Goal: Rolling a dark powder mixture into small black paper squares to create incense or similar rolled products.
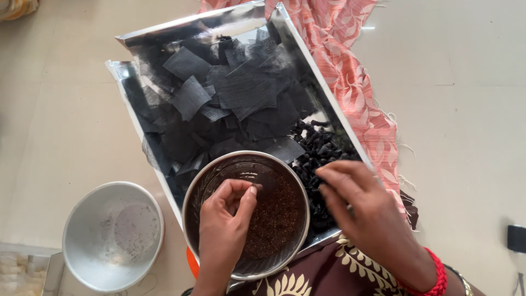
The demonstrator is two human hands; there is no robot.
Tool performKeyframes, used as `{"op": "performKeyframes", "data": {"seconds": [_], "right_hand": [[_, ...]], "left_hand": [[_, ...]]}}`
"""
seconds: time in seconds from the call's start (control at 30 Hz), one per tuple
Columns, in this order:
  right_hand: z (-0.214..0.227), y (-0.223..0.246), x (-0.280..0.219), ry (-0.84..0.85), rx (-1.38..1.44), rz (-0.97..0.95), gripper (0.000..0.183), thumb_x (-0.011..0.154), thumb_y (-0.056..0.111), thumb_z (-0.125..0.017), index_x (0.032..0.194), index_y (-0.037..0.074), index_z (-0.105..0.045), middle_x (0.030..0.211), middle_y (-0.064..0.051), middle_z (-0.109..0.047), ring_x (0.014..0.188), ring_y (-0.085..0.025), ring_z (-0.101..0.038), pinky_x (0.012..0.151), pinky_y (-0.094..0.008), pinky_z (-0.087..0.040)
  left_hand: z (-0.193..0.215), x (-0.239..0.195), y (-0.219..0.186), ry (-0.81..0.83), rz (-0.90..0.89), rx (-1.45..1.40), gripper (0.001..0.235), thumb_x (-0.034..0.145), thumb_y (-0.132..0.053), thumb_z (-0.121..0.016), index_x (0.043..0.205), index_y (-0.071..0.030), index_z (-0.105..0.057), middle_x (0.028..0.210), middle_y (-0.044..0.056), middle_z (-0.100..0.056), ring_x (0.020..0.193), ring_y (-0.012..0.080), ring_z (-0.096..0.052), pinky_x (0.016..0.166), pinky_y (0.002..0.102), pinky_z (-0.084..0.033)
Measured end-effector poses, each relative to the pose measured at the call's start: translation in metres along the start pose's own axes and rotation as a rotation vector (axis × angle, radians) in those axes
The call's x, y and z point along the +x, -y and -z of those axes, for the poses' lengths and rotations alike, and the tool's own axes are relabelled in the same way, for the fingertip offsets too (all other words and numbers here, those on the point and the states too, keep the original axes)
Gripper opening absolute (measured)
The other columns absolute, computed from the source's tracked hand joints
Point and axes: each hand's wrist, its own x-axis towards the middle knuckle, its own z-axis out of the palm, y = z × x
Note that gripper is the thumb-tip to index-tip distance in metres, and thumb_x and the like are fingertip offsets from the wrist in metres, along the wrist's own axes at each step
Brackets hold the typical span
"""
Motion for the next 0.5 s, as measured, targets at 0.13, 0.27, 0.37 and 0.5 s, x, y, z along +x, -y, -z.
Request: {"op": "performKeyframes", "data": {"seconds": [0.13, 0.27, 0.37, 0.5], "right_hand": [[-0.020, 0.013, 0.015, 0.146, 0.220, 0.052, 0.033, 0.089, 0.005, -0.072, 0.122, 0.002, -0.069, 0.119, -0.013, -0.071, 0.104, -0.027, -0.073, 0.083, -0.034, -0.059], [-0.041, 0.019, 0.031, 0.300, 0.372, -0.009, 0.039, 0.088, 0.005, -0.073, 0.126, 0.001, -0.066, 0.110, -0.012, -0.076, 0.095, -0.023, -0.079, 0.080, -0.033, -0.061], [-0.054, 0.023, 0.032, 0.279, 0.319, -0.015, 0.036, 0.088, 0.004, -0.073, 0.124, 0.002, -0.068, 0.102, -0.011, -0.078, 0.090, -0.021, -0.080, 0.076, -0.031, -0.062], [-0.061, 0.030, 0.033, 0.266, 0.321, -0.096, 0.035, 0.086, 0.002, -0.073, 0.121, 0.002, -0.069, 0.098, -0.010, -0.080, 0.088, -0.017, -0.081, 0.075, -0.029, -0.063]], "left_hand": [[0.013, -0.003, 0.012, 0.145, 0.043, -0.329, 0.017, 0.094, -0.011, -0.067, 0.100, 0.003, -0.073, 0.096, 0.008, -0.080, 0.082, 0.0104, -0.069, 0.076, 0.025, -0.057], [0.022, -0.004, 0.022, 0.235, 0.073, -0.487, 0.018, 0.095, -0.010, -0.066, 0.103, 0.004, -0.072, 0.098, 0.011, -0.078, 0.088, 0.0126, -0.071, 0.080, 0.028, -0.059], [0.028, -0.005, 0.019, 0.244, 0.076, -0.570, 0.021, 0.093, -0.011, -0.067, 0.110, 0.000, -0.071, 0.103, 0.011, -0.078, 0.094, 0.0122, -0.072, 0.083, 0.027, -0.059], [0.037, -0.010, -0.004, 0.232, 0.195, -0.590, 0.041, 0.082, -0.007, -0.072, 0.123, -0.008, -0.068, 0.105, 0.007, -0.078, 0.096, 0.0084, -0.072, 0.087, 0.022, -0.059]]}}
